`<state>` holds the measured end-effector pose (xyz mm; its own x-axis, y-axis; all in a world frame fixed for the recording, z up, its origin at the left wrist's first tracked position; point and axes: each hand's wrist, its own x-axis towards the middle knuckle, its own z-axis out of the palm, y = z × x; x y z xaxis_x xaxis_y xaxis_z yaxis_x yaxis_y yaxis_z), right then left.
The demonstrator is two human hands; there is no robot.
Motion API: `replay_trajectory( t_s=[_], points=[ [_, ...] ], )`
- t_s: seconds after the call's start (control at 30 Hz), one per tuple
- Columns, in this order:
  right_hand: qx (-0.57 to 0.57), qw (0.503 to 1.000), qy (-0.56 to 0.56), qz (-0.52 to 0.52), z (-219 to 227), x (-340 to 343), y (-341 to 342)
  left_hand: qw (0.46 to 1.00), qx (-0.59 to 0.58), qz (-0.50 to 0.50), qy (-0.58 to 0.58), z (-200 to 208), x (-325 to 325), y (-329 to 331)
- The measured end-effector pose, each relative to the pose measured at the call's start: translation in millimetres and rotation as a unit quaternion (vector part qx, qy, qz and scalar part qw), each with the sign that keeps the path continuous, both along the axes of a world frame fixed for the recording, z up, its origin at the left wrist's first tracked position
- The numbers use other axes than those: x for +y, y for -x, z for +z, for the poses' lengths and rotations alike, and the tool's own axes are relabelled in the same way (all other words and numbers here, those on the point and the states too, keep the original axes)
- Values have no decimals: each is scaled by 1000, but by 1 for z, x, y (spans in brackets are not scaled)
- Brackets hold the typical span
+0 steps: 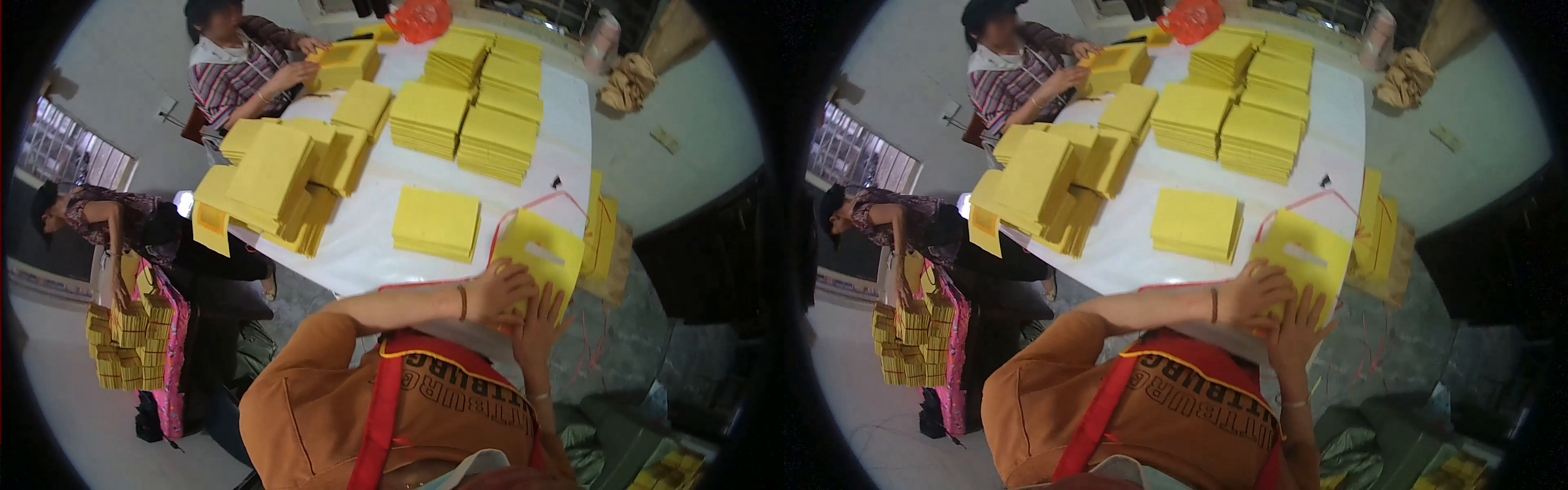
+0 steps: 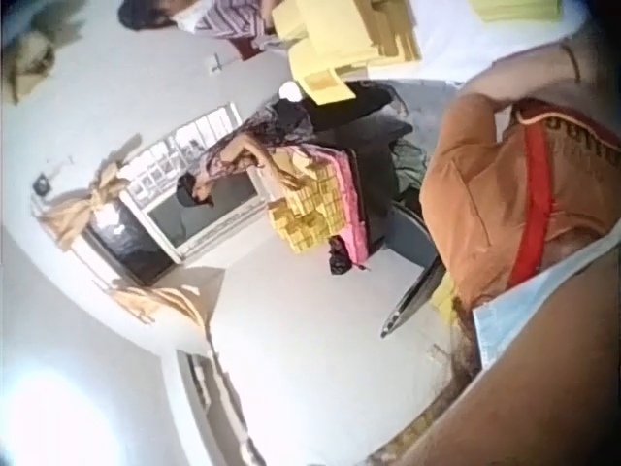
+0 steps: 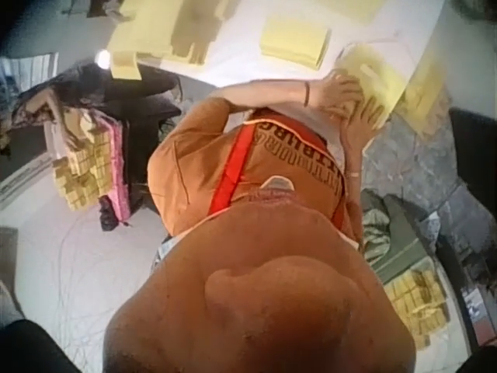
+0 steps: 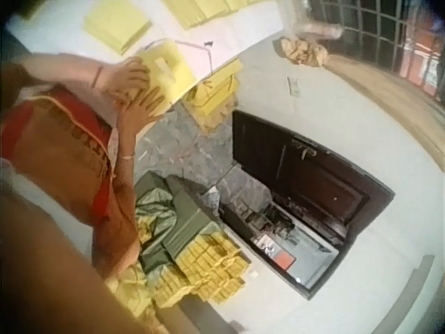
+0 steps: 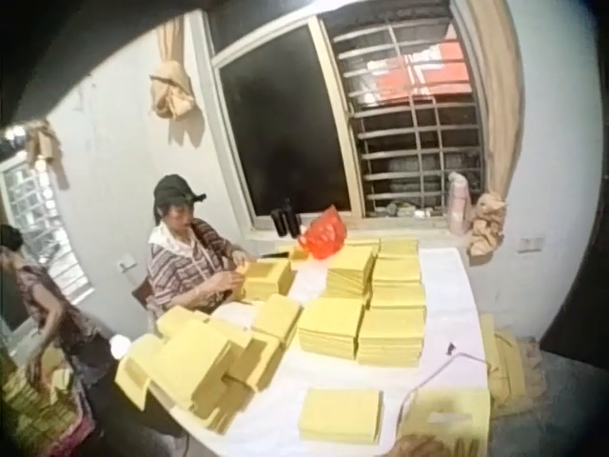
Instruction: Folding and stacking yellow paper sheets with silver foil centers on a table.
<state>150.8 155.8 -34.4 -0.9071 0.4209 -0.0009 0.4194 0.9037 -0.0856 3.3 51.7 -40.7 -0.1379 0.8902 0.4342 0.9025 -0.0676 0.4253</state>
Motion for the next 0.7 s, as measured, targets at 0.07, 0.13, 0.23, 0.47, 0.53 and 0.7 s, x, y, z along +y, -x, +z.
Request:
replay_trajectory(
  t_s=[0.07,0.13,0.23,0.47,0.53,0.7],
  points=[
    [3,998,61,-17,3,4,5,999,31,-21,-2,-2,0,4],
    [43,989,141,-23,2,14,5,995,91,-30,-14,-4,-2,11],
    [189,888,417,-50,9,24,4,983,180,-23,41,2,5,4],
    [308,744,584,-102,29,36,-4,954,275,28,112,13,27,-27],
    [353,745,556,-108,23,40,-7,973,203,53,99,16,26,-22],
    [342,737,564,-150,7,54,-15,978,82,132,-141,51,-13,19]
  ],
)
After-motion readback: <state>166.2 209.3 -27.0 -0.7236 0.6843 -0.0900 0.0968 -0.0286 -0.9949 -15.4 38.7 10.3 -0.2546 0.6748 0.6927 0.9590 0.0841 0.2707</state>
